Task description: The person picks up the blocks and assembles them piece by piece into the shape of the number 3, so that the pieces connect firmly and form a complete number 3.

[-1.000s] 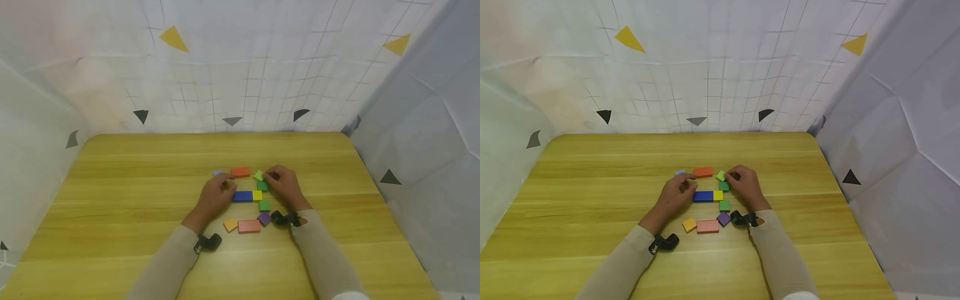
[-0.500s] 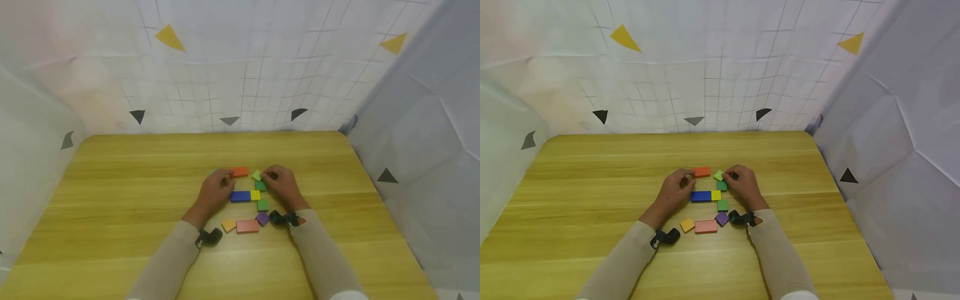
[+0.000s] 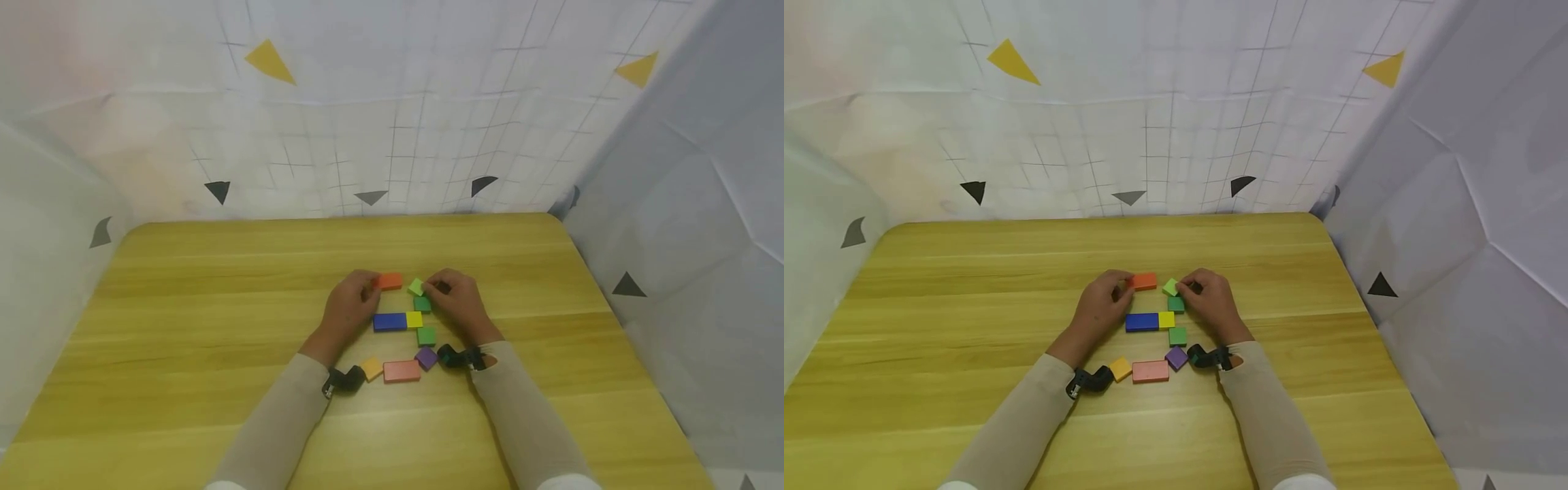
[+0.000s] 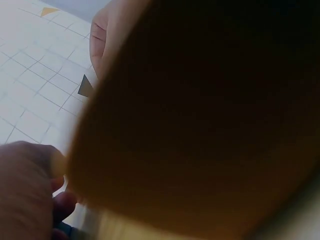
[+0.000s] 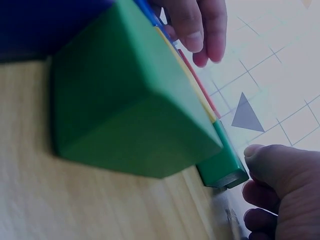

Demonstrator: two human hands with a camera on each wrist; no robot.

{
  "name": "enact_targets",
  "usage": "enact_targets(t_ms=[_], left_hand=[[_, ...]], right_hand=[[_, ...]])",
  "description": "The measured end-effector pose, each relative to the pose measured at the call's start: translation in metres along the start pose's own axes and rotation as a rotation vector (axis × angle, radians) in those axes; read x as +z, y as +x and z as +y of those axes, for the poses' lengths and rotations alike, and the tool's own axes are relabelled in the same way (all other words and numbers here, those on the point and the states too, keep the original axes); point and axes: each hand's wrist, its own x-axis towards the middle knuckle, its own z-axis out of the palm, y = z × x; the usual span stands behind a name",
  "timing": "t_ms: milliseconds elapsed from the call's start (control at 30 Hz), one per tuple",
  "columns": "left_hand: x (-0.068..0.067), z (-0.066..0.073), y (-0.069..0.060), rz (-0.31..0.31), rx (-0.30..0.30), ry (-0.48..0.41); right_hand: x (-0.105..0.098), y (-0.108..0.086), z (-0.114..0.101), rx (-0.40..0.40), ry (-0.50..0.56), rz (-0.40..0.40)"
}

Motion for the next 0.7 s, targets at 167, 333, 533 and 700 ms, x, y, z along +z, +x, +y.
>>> enact_targets(t_ms=[167,333,533,700], left_hand=[[0.0011,0.0015,0.0028,-0.003,0.005,0.054],[0.0006,0.0032,0.0037,-0.018,0.004,0.090],[-0.0040,0.0045,0.0026,-0.032,-0.012,0.039],[-0.0053,0.0012,0.0040,-0.056,-0.034,0.030]], right_hand=[[0.0007,0.0005,0.0040,-0.016,-0.018,0.001],[0.0009,0.0001,0.0060,-0.022,-0.020,0.009],[0.0004,-0.0008,0.0031,-0.021,-0.018,0.000],[0.0002,-0.0008,0.0040,-0.031,-0.029,0.000]])
